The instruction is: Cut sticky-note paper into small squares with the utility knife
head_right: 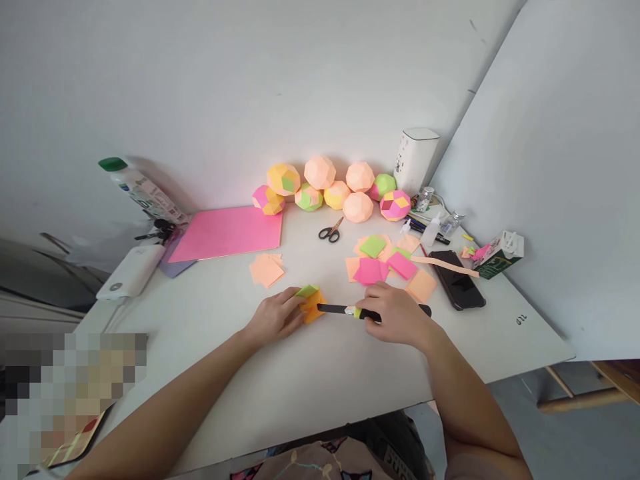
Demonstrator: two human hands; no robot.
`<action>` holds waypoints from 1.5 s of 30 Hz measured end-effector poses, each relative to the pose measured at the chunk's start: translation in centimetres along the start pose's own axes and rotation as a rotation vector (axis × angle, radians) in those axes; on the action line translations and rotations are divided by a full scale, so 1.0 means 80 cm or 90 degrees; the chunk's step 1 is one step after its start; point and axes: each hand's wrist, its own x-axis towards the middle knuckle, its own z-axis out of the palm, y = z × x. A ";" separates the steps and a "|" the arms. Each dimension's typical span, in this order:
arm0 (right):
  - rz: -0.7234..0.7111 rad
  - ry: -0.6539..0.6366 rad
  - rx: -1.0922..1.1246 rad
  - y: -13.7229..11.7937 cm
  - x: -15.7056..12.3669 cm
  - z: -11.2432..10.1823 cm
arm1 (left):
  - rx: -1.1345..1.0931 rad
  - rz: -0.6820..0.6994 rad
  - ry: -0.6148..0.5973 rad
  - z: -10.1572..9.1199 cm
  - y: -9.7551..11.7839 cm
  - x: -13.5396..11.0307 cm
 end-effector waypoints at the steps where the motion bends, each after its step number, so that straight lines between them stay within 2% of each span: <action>1: 0.000 0.003 0.002 0.000 0.000 0.000 | -0.003 -0.001 -0.001 0.000 0.000 0.000; 8: -0.010 0.004 0.000 0.001 0.001 0.002 | -0.022 -0.017 -0.026 -0.003 0.002 0.000; 45: 0.005 -0.019 -0.013 0.000 0.001 0.002 | -0.055 -0.015 -0.058 -0.009 0.004 0.001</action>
